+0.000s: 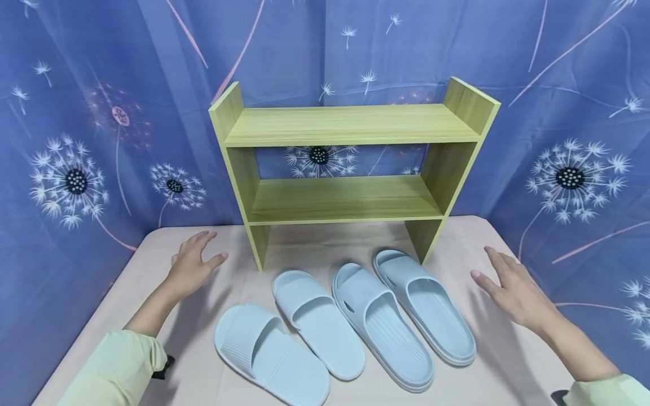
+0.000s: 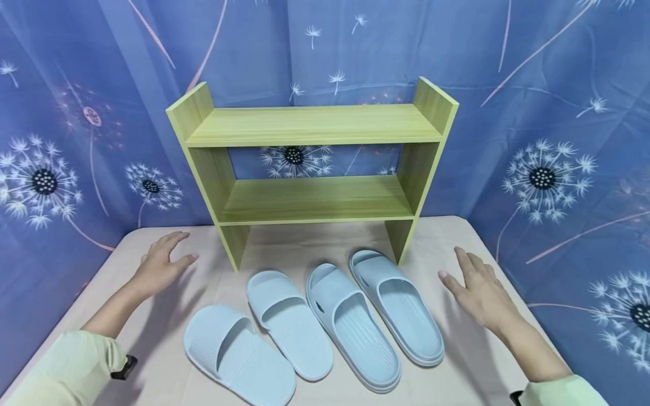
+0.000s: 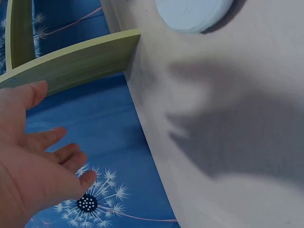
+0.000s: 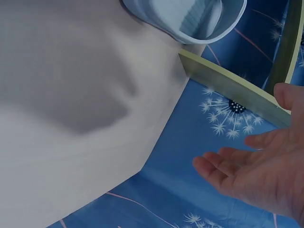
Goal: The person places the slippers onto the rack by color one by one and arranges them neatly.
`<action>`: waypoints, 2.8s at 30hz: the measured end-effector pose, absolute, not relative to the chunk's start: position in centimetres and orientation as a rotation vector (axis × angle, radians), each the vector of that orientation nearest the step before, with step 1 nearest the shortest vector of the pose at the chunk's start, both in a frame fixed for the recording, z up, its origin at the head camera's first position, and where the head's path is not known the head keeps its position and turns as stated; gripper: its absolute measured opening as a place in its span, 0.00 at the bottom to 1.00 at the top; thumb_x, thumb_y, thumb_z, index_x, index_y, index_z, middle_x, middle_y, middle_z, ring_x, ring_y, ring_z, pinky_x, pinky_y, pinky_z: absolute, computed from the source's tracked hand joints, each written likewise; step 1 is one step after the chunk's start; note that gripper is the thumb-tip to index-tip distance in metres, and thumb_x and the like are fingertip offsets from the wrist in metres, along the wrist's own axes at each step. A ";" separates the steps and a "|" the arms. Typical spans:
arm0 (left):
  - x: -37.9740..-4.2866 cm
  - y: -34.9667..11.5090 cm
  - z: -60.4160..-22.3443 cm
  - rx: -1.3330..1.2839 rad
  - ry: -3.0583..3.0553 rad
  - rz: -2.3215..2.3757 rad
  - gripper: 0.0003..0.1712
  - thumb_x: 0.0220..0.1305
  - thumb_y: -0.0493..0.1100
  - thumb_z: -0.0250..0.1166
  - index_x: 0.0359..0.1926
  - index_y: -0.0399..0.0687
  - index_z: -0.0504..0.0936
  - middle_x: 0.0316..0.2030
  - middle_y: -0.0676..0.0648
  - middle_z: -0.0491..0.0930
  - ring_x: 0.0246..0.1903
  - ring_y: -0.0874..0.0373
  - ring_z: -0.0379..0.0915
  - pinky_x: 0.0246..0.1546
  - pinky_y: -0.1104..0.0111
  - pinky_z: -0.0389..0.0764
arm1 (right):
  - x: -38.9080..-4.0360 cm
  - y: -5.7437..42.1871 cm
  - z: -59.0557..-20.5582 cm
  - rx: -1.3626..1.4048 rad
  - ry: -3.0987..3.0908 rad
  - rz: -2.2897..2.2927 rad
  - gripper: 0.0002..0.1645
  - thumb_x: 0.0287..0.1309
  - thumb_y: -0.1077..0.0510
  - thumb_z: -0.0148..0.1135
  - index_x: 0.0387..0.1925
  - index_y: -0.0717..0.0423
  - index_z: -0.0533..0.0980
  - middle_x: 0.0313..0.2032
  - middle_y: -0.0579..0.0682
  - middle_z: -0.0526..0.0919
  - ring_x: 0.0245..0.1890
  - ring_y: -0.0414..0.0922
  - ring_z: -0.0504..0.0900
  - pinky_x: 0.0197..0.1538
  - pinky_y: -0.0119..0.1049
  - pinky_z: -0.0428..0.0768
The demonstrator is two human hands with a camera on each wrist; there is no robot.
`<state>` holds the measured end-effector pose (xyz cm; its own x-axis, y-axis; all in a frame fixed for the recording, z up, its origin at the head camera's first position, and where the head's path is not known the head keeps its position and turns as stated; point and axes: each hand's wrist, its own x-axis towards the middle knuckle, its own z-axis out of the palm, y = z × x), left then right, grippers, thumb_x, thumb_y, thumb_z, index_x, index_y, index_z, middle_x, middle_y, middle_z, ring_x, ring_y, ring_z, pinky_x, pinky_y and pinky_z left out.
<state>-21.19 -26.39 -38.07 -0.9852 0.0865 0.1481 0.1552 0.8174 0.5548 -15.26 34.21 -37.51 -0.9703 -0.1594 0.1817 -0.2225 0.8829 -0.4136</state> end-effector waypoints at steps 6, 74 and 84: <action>-21.1 -26.1 -37.8 -0.166 -2.825 -1.022 0.37 0.68 0.51 0.59 0.68 0.33 0.60 0.66 0.29 0.56 0.65 0.30 0.48 0.61 0.32 0.52 | -14.6 33.7 -37.5 0.223 -2.952 0.675 0.46 0.70 0.42 0.49 0.69 0.74 0.48 0.61 0.81 0.56 0.61 0.77 0.54 0.59 0.73 0.57; -23.0 -20.9 -40.2 0.092 -2.372 -2.180 0.26 0.68 0.38 0.60 0.59 0.31 0.57 0.50 0.37 0.64 0.38 0.59 0.76 0.49 0.59 0.84 | -10.3 28.7 -40.7 0.011 -3.134 0.662 0.64 0.57 0.29 0.57 0.72 0.67 0.37 0.62 0.80 0.56 0.61 0.75 0.56 0.48 0.75 0.68; -23.4 -20.3 -41.1 0.183 -2.270 -2.278 0.22 0.69 0.41 0.59 0.55 0.34 0.61 0.45 0.42 0.66 0.37 0.51 0.76 0.53 0.54 0.81 | -10.2 28.4 -41.2 -0.002 -3.155 0.659 0.66 0.56 0.26 0.54 0.72 0.67 0.37 0.61 0.81 0.57 0.60 0.76 0.57 0.46 0.74 0.70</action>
